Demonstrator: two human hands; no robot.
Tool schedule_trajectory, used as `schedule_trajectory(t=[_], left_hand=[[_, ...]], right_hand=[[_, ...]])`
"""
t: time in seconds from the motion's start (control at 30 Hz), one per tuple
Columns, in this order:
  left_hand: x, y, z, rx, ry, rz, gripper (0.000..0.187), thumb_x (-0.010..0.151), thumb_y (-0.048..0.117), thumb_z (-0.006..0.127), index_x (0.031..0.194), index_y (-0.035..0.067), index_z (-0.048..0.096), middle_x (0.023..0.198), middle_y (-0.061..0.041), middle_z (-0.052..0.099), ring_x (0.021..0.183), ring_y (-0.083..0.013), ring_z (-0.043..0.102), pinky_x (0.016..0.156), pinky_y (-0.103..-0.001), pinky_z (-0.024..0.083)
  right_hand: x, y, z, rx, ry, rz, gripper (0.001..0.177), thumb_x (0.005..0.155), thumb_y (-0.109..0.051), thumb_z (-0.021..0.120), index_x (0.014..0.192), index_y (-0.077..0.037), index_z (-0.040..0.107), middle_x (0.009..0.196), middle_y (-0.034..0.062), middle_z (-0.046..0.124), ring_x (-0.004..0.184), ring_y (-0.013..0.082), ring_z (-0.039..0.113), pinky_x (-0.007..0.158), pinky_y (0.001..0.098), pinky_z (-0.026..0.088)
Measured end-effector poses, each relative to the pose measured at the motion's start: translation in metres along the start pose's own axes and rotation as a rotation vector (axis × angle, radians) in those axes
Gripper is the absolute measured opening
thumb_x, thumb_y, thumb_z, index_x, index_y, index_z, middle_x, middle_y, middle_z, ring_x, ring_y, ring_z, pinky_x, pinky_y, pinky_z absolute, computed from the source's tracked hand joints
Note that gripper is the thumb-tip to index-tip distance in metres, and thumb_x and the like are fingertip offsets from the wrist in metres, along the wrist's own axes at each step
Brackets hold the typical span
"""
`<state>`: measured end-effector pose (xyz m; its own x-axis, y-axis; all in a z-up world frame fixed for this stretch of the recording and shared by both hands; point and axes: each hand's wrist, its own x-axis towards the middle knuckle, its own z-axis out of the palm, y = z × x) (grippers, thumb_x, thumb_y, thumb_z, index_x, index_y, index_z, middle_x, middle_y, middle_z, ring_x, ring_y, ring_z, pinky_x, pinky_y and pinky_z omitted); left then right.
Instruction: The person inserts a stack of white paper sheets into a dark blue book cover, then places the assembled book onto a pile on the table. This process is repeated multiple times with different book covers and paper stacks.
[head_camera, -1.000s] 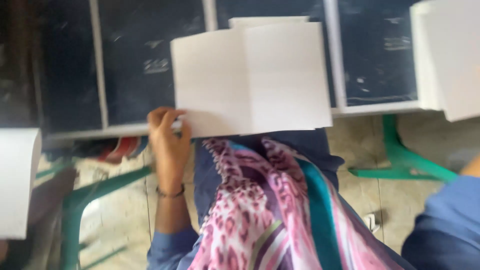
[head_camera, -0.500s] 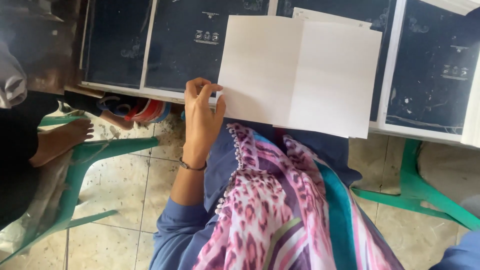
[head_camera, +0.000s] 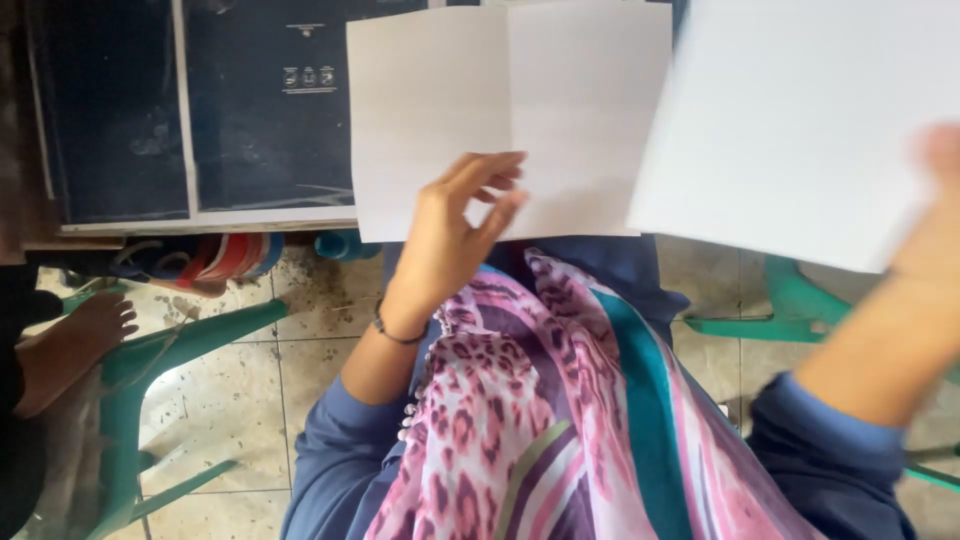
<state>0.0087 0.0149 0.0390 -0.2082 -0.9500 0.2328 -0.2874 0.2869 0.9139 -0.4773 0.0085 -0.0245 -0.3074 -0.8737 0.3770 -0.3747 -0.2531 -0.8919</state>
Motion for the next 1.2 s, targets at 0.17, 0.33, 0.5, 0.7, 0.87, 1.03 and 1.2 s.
schedule_trajectory(t=[0.17, 0.33, 0.5, 0.7, 0.87, 1.03, 1.2], left_hand=[[0.011, -0.006, 0.024, -0.102, -0.094, -0.103, 0.036, 0.092, 0.004, 0.079, 0.126, 0.006, 0.068, 0.100, -0.005, 0.071, 0.083, -0.0131, 0.072, 0.080, -0.026, 0.064], [0.008, -0.029, 0.019, 0.162, -0.018, -0.240, 0.029, 0.083, 0.012, 0.081, 0.111, 0.010, 0.075, 0.094, 0.003, 0.075, 0.089, -0.0178, 0.065, 0.084, -0.034, 0.053], [0.008, -0.045, 0.024, 0.466, -0.066, -0.164, 0.038, 0.081, 0.010, 0.084, 0.118, 0.013, 0.075, 0.106, -0.001, 0.067, 0.101, -0.0311, 0.053, 0.082, -0.045, 0.033], [0.005, -0.046, 0.025, 0.522, -0.047, -0.131, 0.036, 0.079, 0.011, 0.085, 0.113, 0.015, 0.074, 0.107, 0.003, 0.065, 0.104, -0.0301, 0.051, 0.082, -0.046, 0.030], [0.005, -0.043, 0.023, 0.531, -0.052, -0.131, 0.034, 0.079, 0.012, 0.084, 0.112, 0.017, 0.074, 0.108, 0.005, 0.067, 0.107, -0.0300, 0.051, 0.082, -0.046, 0.029], [0.005, -0.042, 0.022, 0.533, -0.029, -0.122, 0.037, 0.075, 0.013, 0.086, 0.110, 0.019, 0.073, 0.108, 0.008, 0.069, 0.110, -0.0276, 0.052, 0.083, -0.045, 0.028], [0.004, -0.034, 0.019, 0.587, -0.046, -0.111, 0.042, 0.075, 0.014, 0.083, 0.115, 0.022, 0.070, 0.107, 0.009, 0.069, 0.110, -0.0285, 0.052, 0.082, -0.047, 0.027]], right_hand=[[-0.016, -0.067, 0.125, 0.003, -0.070, -0.031, 0.032, 0.098, 0.006, 0.084, 0.116, -0.004, 0.060, 0.105, 0.0070, 0.055, 0.094, 0.0164, 0.051, 0.086, 0.0276, 0.040], [-0.017, -0.071, 0.153, 0.018, -0.229, 0.089, 0.026, 0.103, -0.003, 0.082, 0.105, -0.005, 0.057, 0.096, 0.0027, 0.051, 0.087, 0.0116, 0.049, 0.080, 0.0255, 0.043], [-0.016, -0.064, 0.162, -0.013, -0.248, 0.087, 0.025, 0.103, -0.001, 0.083, 0.104, -0.005, 0.058, 0.093, 0.0026, 0.052, 0.086, 0.0123, 0.049, 0.082, 0.0265, 0.046], [-0.016, -0.059, 0.166, -0.019, -0.253, 0.133, 0.024, 0.101, 0.002, 0.082, 0.107, -0.005, 0.059, 0.094, 0.0021, 0.053, 0.086, 0.0112, 0.052, 0.083, 0.0250, 0.048], [-0.015, -0.054, 0.167, -0.065, -0.262, 0.122, 0.024, 0.100, 0.002, 0.082, 0.108, -0.004, 0.060, 0.096, 0.0032, 0.055, 0.088, 0.0129, 0.054, 0.086, 0.0261, 0.049], [-0.015, -0.048, 0.167, -0.060, -0.288, 0.138, 0.025, 0.099, -0.001, 0.084, 0.107, -0.006, 0.060, 0.092, 0.0006, 0.052, 0.084, 0.0105, 0.049, 0.080, 0.0243, 0.044], [-0.009, -0.027, 0.164, -0.229, -0.273, 0.123, 0.034, 0.090, -0.009, 0.097, 0.097, -0.010, 0.063, 0.082, -0.0030, 0.056, 0.074, 0.0077, 0.048, 0.069, 0.0250, 0.041]])
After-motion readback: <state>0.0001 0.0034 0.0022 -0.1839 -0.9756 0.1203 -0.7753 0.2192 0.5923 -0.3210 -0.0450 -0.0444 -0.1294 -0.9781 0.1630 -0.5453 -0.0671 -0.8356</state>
